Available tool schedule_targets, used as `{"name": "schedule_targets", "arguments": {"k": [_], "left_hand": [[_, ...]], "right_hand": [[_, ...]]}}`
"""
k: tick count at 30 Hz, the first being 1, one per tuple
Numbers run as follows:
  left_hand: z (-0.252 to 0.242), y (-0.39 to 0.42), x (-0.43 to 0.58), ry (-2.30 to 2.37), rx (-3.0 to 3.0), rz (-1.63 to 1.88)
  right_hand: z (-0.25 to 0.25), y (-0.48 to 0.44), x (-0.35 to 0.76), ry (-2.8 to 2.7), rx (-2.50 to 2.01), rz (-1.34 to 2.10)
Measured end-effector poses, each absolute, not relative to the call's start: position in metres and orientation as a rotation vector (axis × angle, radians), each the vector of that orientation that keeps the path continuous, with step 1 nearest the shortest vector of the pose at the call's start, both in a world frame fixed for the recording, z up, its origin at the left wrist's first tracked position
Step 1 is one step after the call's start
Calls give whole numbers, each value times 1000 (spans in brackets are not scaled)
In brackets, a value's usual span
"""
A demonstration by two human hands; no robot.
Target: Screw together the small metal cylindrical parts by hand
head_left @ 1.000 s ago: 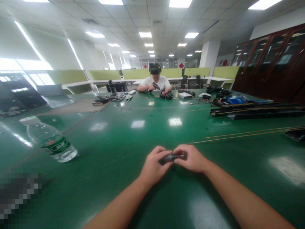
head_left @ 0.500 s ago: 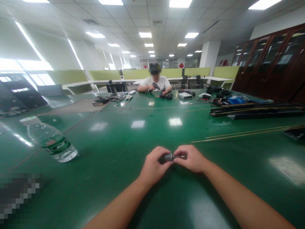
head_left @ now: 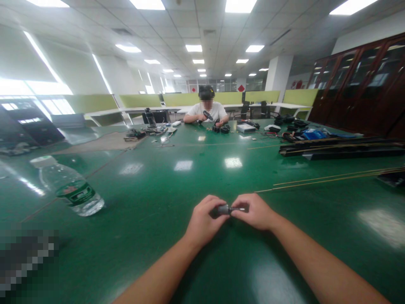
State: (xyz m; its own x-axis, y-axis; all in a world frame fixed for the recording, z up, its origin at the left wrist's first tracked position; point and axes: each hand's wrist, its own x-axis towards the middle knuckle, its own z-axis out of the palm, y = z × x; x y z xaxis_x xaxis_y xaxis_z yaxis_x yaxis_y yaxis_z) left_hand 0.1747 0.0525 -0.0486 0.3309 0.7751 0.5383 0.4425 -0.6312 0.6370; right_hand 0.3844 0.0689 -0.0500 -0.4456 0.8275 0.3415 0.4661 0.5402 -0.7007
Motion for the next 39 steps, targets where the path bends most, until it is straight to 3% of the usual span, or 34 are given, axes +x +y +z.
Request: {"name": "schedule_targets", "arguments": {"k": [39], "left_hand": [[-46, 58, 165, 1158, 2194, 1262]], "right_hand": [[-48, 73, 399, -2068, -1101, 680]]}}
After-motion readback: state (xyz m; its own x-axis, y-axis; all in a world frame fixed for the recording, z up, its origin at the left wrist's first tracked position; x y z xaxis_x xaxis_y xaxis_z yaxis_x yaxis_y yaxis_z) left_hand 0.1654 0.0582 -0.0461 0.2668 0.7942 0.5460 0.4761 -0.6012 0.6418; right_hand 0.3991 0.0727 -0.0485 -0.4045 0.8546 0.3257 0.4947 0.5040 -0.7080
